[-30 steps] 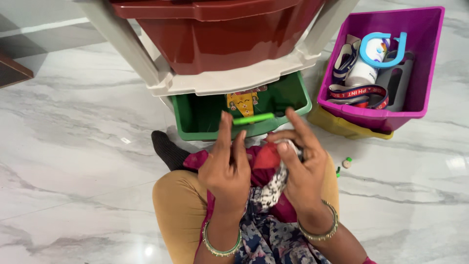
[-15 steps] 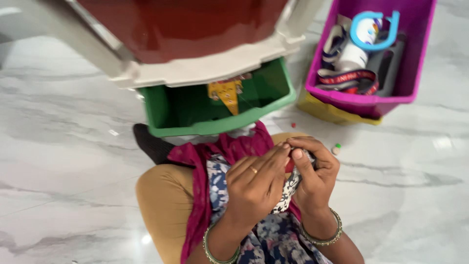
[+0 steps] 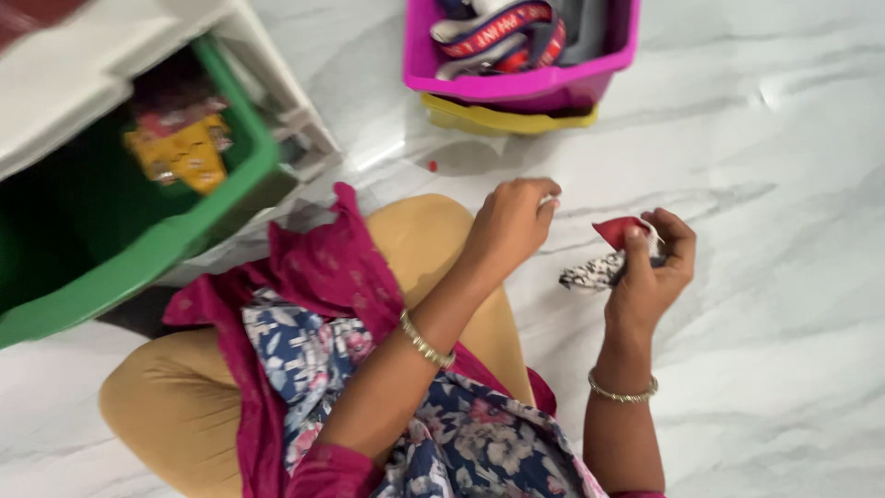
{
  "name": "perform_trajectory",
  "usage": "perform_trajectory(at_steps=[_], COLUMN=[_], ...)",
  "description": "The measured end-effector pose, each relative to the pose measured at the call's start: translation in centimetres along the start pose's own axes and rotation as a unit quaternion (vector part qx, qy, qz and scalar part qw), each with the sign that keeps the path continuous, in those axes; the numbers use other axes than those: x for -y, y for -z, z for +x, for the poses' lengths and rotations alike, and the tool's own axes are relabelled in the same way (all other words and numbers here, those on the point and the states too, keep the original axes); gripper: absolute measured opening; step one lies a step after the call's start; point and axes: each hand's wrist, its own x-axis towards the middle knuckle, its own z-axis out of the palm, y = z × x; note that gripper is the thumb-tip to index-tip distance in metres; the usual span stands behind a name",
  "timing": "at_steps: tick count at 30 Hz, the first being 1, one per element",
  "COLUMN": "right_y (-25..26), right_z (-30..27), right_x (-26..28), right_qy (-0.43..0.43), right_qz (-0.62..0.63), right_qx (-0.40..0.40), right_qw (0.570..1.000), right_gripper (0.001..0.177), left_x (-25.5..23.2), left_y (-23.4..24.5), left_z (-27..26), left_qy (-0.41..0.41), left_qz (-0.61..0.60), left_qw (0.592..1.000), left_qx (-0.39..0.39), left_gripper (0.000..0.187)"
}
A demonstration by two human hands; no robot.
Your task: The person wipes the inside of a red plastic drawer with a cloth, places it into a white storage unit, then wipes a stack of orange folders and places them inside. They pick up small items from the floor, wipe them, and place them into a green drawer. Finally, they remove items from a yellow drawer, wipe the drawer, and prepare to return the items.
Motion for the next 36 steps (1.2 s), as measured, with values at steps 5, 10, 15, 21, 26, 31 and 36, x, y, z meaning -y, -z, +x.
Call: perform_trajectory(at_steps=[5,10,15,21,26,31,36], right_y=[1.2,-1.7,-4.4,-6.6,-6.4,-4.9,-2.7], right_z=[1.2,1.2,1.7,1.0,1.2,1.0,0.9], right_x=[-7.9,-13.9,-15.7,-15.7,-15.7,-14.0,-10.6], right_qy=[-0.010,-0.160,-0.085,-0.015,-0.036,-0.106,-0.062], right_qz=[-0.143,-0.051,-0.239,-0.295,-0.269,-0.155,-0.021], right_qx=[-0.004,0.024,0.121,0.141,0.133,0.106,0.089], right_qw=[0.990,0.986,0.960,0.945,0.953,0.977,0.994], right_gripper=[0.032,0.030,0.032,0.031,0.024,0.020,0.033], left_x=[2.8,7.2,10.3,11.5,10.5,8.4,7.7], left_y=[-5.5,-7.9,-10.4,-11.8,-10.9,-9.7,-9.1], left_z=[4.5,6.4,5.9,6.1,6.3,6.0,4.1], left_qy=[0.180,0.223,0.184,0.181,0.198,0.221,0.178], left_qz=[0.095,0.202,0.247,0.250,0.218,0.134,-0.031], left_qw=[0.977,0.946,0.941,0.936,0.940,0.953,0.980], left_qx=[0.068,0.124,0.138,0.171,0.174,0.160,0.080], left_gripper=[0.018,0.025,0.030,0.022,0.025,0.033,0.016])
